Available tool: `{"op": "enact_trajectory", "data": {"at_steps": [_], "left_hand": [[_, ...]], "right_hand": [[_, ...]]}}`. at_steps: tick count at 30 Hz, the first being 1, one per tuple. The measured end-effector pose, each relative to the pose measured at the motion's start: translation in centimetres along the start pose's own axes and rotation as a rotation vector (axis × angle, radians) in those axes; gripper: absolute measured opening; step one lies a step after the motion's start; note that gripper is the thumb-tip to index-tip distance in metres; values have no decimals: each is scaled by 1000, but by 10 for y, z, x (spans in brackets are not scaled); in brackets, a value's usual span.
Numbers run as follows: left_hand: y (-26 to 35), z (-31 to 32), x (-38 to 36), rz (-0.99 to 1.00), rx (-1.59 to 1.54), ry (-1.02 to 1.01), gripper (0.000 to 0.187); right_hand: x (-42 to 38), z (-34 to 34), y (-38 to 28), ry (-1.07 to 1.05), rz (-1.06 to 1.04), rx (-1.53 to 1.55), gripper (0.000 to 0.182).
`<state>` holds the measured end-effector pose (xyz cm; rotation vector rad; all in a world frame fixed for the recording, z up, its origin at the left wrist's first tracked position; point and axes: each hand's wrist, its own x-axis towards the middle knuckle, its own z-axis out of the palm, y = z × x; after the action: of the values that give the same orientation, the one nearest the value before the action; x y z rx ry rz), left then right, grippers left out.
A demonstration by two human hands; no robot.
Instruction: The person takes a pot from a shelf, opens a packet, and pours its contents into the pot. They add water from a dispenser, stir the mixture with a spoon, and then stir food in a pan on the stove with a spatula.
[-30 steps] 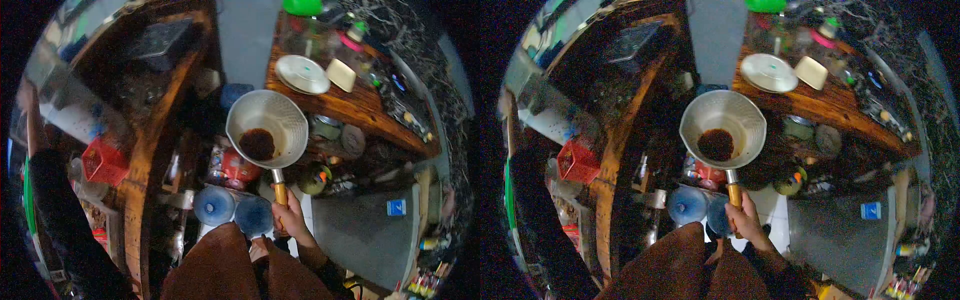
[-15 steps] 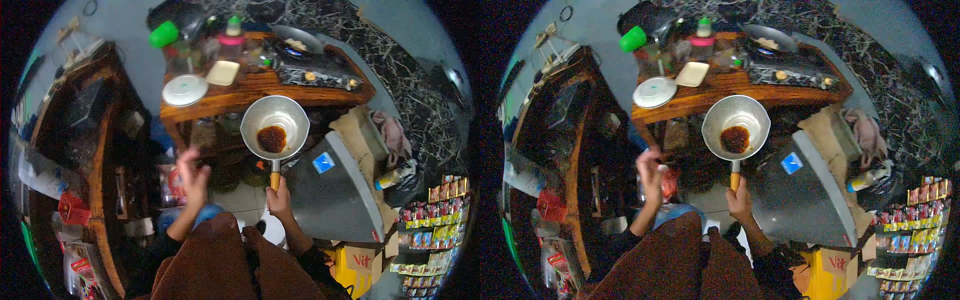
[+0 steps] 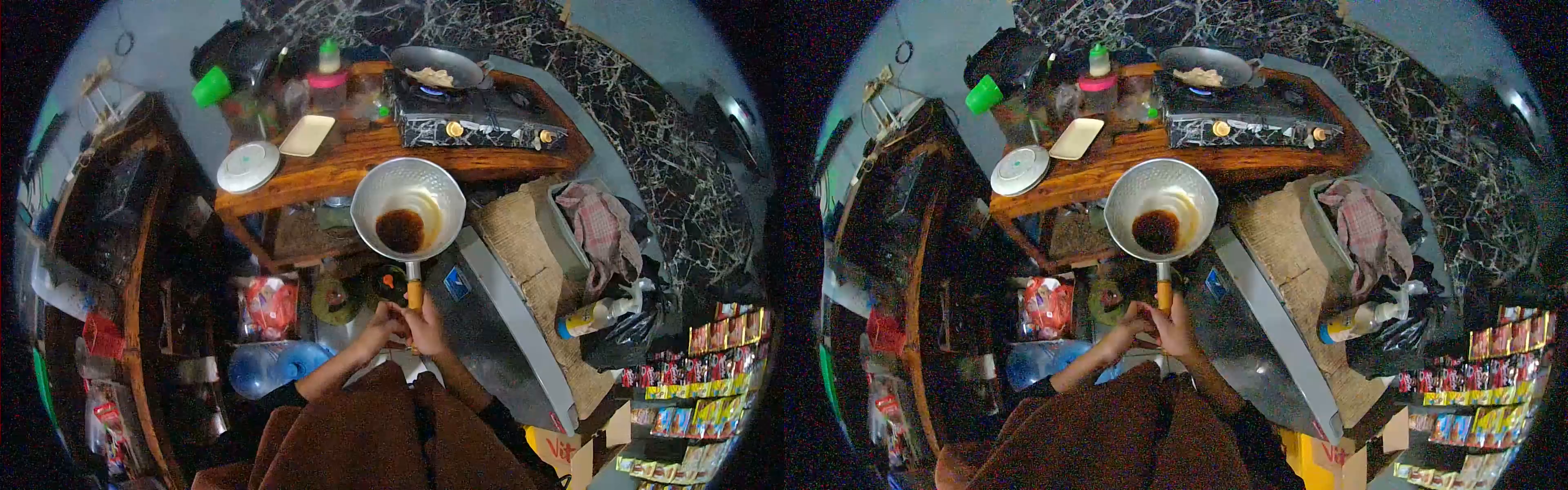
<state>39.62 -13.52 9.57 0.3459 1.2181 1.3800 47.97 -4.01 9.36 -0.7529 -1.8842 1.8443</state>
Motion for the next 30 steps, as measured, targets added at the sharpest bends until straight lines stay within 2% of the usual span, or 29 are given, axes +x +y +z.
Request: {"op": "enact_trajectory", "data": {"at_steps": [1, 3, 4, 6, 7, 9, 10, 12, 13, 15, 16, 17, 19, 21, 22, 24, 25, 27, 28, 29, 30], "left_hand": [[-9, -1, 3, 1, -9, 11, 25], [-27, -4, 6, 185, -25, 120, 29], [-29, -5, 3, 161, -151, 135, 32], [-41, -18, 8, 188, -123, 216, 31], [-47, -25, 9, 212, -78, 279, 31], [-54, -38, 5, 216, -191, 337, 33], [-50, -44, 1, 240, -213, 309, 37], [-52, -65, 2, 237, -329, 297, 44], [-57, -73, -2, 245, -369, 337, 44], [-60, -89, -12, 354, -341, 291, 39], [-67, -97, -17, 412, -267, 365, 35], [-85, -114, -22, 475, -223, 417, 33], [-92, -136, -53, 429, -271, 478, 30], [-109, -153, -79, 549, -188, 695, 27], [-111, -157, -92, 495, -90, 806, 27], [-118, -166, -133, 434, -144, 948, 29], [-122, -170, -153, 390, -194, 1022, 30], [-160, -186, -178, 523, 119, 1344, 33], [-153, -185, -209, 323, -135, 1216, 34], [-156, -187, -226, 370, -337, 1188, 32], [-159, -188, -249, 301, -309, 1207, 32]], "right_hand": [[3, 1, 8, -14, 5, -1, 27], [9, 5, 26, 136, -431, -396, 28], [8, 8, 28, 113, -427, -396, 28], [7, 17, 26, 76, -141, -316, 27], [8, 22, 25, 41, -135, -326, 27], [11, 37, 30, -50, 145, -290, 23], [12, 47, 38, -94, 157, -308, 23], [15, 68, 61, -151, -74, -284, 36], [15, 79, 72, -205, -62, -299, 36], [13, 105, 91, -314, -180, -317, 36], [11, 124, 95, -349, -398, -140, 36], [6, 140, 97, -428, -296, -58, 39], [-1, 171, 118, -534, -288, -146, 45], [-12, 199, 122, -713, -339, -60, 50], [-10, 204, 113, -928, -296, -179, 51], [-7, 233, 88, -1307, -323, -439, 54], [-4, 245, 87, -1466, -288, -465, 48], [-1, 278, 65, -1514, -355, -512, 30], [1, 293, 57, -1424, -417, -488, 23], [8, 309, 53, -1331, -473, -464, 18], [7, 327, 42, -1267, -559, -464, 13]]}}
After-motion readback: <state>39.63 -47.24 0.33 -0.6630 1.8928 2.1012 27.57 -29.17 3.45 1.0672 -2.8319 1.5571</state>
